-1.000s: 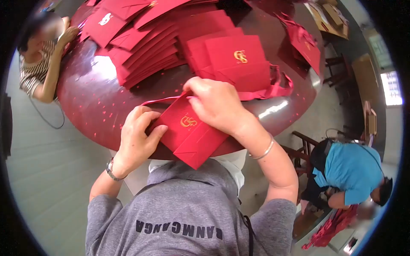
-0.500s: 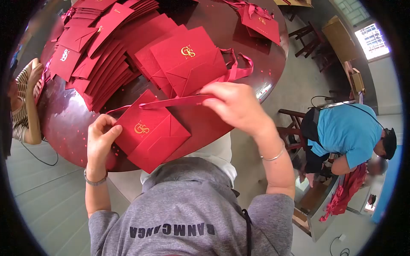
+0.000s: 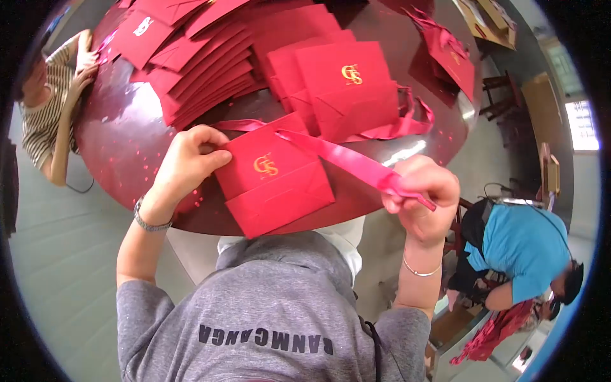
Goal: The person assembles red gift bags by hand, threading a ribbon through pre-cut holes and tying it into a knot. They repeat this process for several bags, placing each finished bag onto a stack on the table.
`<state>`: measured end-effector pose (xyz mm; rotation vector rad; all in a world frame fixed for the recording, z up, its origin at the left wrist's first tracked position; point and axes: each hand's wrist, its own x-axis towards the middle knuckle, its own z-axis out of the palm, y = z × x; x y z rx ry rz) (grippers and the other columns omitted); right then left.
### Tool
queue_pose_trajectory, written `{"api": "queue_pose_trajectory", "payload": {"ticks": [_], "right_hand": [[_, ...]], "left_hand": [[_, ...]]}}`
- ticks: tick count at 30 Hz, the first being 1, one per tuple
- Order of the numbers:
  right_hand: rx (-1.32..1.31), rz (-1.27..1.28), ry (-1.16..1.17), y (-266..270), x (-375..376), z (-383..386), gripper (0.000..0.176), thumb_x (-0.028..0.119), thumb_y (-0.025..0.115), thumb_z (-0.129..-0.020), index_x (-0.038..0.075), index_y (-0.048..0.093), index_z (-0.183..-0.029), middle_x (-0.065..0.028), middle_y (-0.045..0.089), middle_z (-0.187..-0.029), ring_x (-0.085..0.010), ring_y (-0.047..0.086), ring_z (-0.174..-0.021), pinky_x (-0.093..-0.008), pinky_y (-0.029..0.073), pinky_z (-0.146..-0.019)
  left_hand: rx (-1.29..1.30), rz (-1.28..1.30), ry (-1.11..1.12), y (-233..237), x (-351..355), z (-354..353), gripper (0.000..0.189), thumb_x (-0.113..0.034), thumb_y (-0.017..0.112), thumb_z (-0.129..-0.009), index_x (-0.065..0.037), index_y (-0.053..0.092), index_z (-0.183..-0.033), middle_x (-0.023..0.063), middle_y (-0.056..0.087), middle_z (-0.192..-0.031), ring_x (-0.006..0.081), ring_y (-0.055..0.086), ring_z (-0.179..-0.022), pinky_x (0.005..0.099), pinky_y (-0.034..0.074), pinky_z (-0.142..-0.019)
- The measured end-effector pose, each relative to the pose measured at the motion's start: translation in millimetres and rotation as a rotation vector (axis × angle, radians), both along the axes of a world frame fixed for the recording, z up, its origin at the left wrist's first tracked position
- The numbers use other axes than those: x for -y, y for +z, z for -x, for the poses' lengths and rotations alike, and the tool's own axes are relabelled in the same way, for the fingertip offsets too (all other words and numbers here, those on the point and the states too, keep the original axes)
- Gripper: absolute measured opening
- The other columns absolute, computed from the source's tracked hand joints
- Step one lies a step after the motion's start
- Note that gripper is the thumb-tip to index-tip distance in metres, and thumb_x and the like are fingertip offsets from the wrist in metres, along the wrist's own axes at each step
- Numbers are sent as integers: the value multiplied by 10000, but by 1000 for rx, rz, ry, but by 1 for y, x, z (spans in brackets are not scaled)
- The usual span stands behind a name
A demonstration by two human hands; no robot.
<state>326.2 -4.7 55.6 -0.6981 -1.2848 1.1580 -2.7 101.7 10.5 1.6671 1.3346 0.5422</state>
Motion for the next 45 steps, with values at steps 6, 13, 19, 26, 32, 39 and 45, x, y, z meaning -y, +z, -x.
{"api": "queue_pose_trajectory", "payload": {"ticks": [6,13,19,26,32,39,45], "right_hand": [[524,-164,-124,15,-28,70,98,105,659,-898,13,626,-902,-190,651,-1067,-232,623,-946,-340,488,-833],[1234,-531,-103,-20,-75,133,194,1,667,-746,43,585,-917,-121,640,-966,-312,611,-896,-422,455,-819],[1067,-594,-100,-24,-81,136,213,-20,677,-731,54,571,-900,-84,578,-831,-283,553,-757,-390,425,-707],[998,-606,-304,-11,-79,130,206,-85,664,-805,-13,619,-993,-157,681,-961,-290,676,-847,-352,546,-753],[898,-150,-240,-25,-51,137,172,-9,678,-816,5,668,-987,-162,683,-868,-316,671,-741,-375,537,-666],[914,-118,-235,-36,-51,151,69,11,671,-817,11,646,-881,-124,657,-772,-260,643,-658,-336,504,-601],[979,-141,-250,-37,-53,158,86,10,684,-751,46,621,-796,-99,613,-682,-271,602,-569,-356,479,-537]], "left_hand": [[-9,141,-45,19,0,3,184,-25,728,-793,36,646,-946,26,654,-814,83,604,-719,248,511,-639],[118,97,-26,20,16,2,178,-99,739,-786,31,661,-879,121,655,-859,207,649,-813,331,509,-737],[233,78,-188,21,18,11,193,-96,704,-814,46,648,-934,146,652,-914,215,644,-856,339,502,-756],[326,384,-135,16,14,9,170,-102,589,-938,-3,613,-1074,-34,592,-876,51,521,-781,223,457,-695],[350,496,-68,15,7,12,188,-123,602,-938,-11,620,-1088,-33,595,-838,40,521,-713,190,445,-606],[342,502,-70,14,8,15,186,-118,635,-921,-10,617,-1072,-30,593,-833,38,526,-703,191,439,-586],[483,239,-63,-9,13,15,165,-63,643,-869,43,633,-995,56,632,-728,80,572,-620,262,481,-569]]}}
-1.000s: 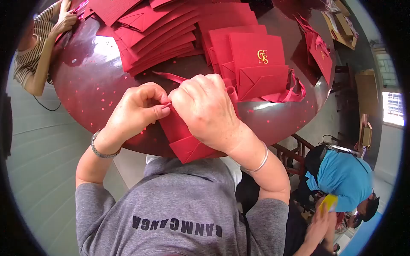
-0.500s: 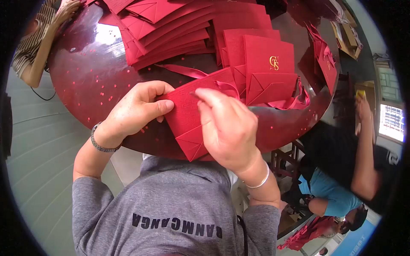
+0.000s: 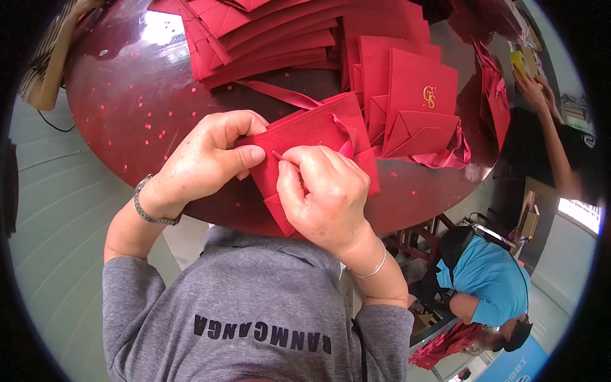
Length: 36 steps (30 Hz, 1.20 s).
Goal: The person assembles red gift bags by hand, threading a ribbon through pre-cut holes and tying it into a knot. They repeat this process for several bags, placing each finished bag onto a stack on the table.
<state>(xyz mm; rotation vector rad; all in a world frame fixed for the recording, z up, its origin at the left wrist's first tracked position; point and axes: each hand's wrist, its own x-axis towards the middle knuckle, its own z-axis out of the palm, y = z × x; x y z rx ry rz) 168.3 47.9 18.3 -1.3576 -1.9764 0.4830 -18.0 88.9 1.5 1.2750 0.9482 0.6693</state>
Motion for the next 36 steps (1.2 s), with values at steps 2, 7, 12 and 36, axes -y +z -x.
{"api": "queue_pose_trajectory", "payload": {"ticks": [2,7,12,36], "right_hand": [[4,-24,2,0,0,2,90,5,684,-744,47,619,-790,-96,606,-673,-267,596,-562,-355,474,-532],[-26,16,5,2,-1,4,83,2,684,-748,41,627,-793,-100,621,-685,-266,610,-577,-352,487,-548],[16,37,46,6,-2,1,64,-24,671,-799,-16,659,-861,-111,657,-742,-197,626,-614,-284,489,-568],[97,80,120,5,-9,6,65,34,673,-775,45,618,-807,-98,603,-697,-282,606,-608,-370,480,-550]], "left_hand": [[-31,197,-47,7,-1,2,91,20,589,-905,13,607,-994,-6,573,-950,44,522,-700,200,456,-614],[21,210,-28,3,1,4,80,35,588,-899,24,606,-976,4,566,-995,55,526,-703,204,460,-614],[26,83,-8,0,5,1,89,53,585,-893,47,602,-980,13,567,-996,56,528,-708,207,456,-608],[-181,-207,-56,8,-11,13,159,42,671,-767,46,590,-904,134,580,-901,263,587,-815,344,490,-729]]}}
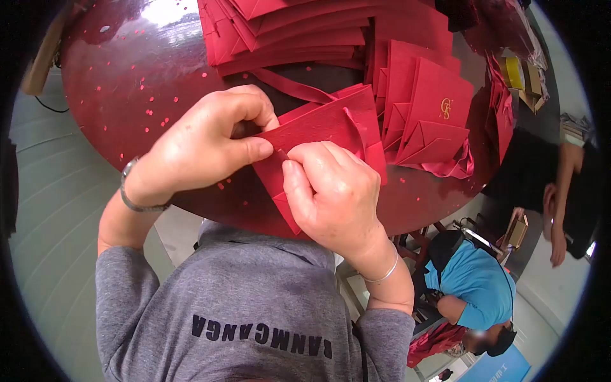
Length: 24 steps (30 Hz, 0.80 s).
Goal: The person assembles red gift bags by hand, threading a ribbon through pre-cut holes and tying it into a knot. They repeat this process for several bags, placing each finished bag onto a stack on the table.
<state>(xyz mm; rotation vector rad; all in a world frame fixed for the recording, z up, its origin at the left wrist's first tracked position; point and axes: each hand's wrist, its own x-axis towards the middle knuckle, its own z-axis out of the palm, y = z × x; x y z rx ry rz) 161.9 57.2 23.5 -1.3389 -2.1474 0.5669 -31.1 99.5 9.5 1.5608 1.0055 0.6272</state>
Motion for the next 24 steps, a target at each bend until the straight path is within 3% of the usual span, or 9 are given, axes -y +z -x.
{"api": "queue_pose_trajectory", "payload": {"ticks": [5,7,13,24], "right_hand": [[-28,19,22,-3,0,1,72,23,667,-766,46,601,-785,-93,587,-677,-276,592,-588,-369,469,-537],[-34,10,25,-2,0,2,76,20,665,-762,46,596,-780,-92,582,-671,-272,587,-578,-367,464,-527],[-64,74,20,6,-4,6,88,3,673,-735,41,597,-757,-93,577,-652,-252,579,-542,-351,443,-481],[-130,70,-15,4,-8,9,66,-5,673,-763,26,616,-758,-93,570,-629,-217,550,-502,-319,421,-468]], "left_hand": [[-22,-165,-88,-3,-4,5,132,51,650,-791,51,568,-895,79,569,-904,179,567,-819,318,474,-731],[-26,211,-97,7,-8,7,124,38,643,-796,49,566,-892,52,555,-932,142,539,-859,288,449,-766],[127,370,-92,0,-10,14,98,16,637,-803,27,582,-883,20,534,-998,102,488,-939,256,404,-847],[164,358,-46,-5,-7,14,87,4,636,-822,22,589,-893,14,540,-986,97,495,-922,251,413,-848]]}}
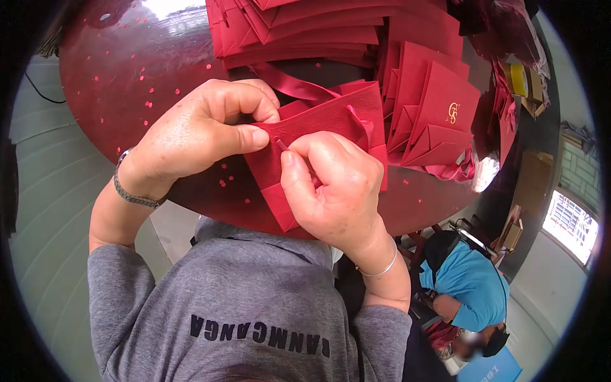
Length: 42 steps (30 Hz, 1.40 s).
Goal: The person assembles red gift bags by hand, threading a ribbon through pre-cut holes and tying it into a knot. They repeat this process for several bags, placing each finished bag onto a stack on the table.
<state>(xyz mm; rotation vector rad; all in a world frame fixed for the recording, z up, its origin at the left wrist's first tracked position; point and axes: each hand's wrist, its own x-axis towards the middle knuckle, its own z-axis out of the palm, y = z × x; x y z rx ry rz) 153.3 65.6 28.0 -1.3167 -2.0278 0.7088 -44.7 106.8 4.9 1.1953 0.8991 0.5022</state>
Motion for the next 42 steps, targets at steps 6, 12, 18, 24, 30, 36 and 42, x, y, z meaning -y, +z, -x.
{"api": "queue_pose_trajectory", "payload": {"ticks": [6,12,18,24,30,36,42], "right_hand": [[-16,65,-3,-1,-3,-2,58,11,666,-797,24,620,-765,-84,582,-635,-174,543,-495,-303,414,-465],[-30,81,-12,-2,-4,-3,50,19,670,-803,24,628,-776,-77,591,-641,-154,544,-497,-288,413,-466],[44,175,-86,6,-4,2,61,55,678,-804,24,636,-772,-99,612,-639,-187,583,-508,-305,440,-483],[284,224,-26,18,-18,7,102,69,652,-804,-19,635,-758,-120,585,-593,-142,561,-521,-297,442,-521],[412,194,33,19,-32,16,103,94,639,-786,-1,643,-748,-175,621,-670,-319,639,-604,-381,493,-559],[594,-184,71,11,-19,26,147,141,645,-794,41,584,-705,-138,590,-653,-323,611,-584,-443,482,-538],[65,641,0,17,-47,5,154,84,581,-836,-39,632,-760,36,561,-651,-32,485,-640,-235,402,-537]], "left_hand": [[36,12,30,3,1,-2,78,10,623,-861,17,599,-934,-13,580,-922,59,522,-858,222,444,-771],[43,3,54,5,2,-3,95,13,618,-882,6,610,-977,-27,605,-874,34,541,-812,200,468,-714],[26,-59,95,4,7,-6,100,10,637,-868,11,619,-966,-15,609,-855,48,556,-796,219,480,-695],[-162,-675,268,-12,20,-17,138,41,666,-772,23,621,-901,105,630,-790,187,615,-705,299,497,-650],[-225,-617,300,-8,16,-13,133,44,681,-730,35,613,-844,126,625,-738,214,619,-680,323,494,-620],[-212,-526,326,-5,13,-12,118,43,678,-744,39,612,-842,123,627,-732,186,616,-666,313,489,-608],[-151,-739,307,-11,18,-20,108,46,658,-760,38,602,-852,135,642,-764,199,626,-680,311,490,-619]]}}
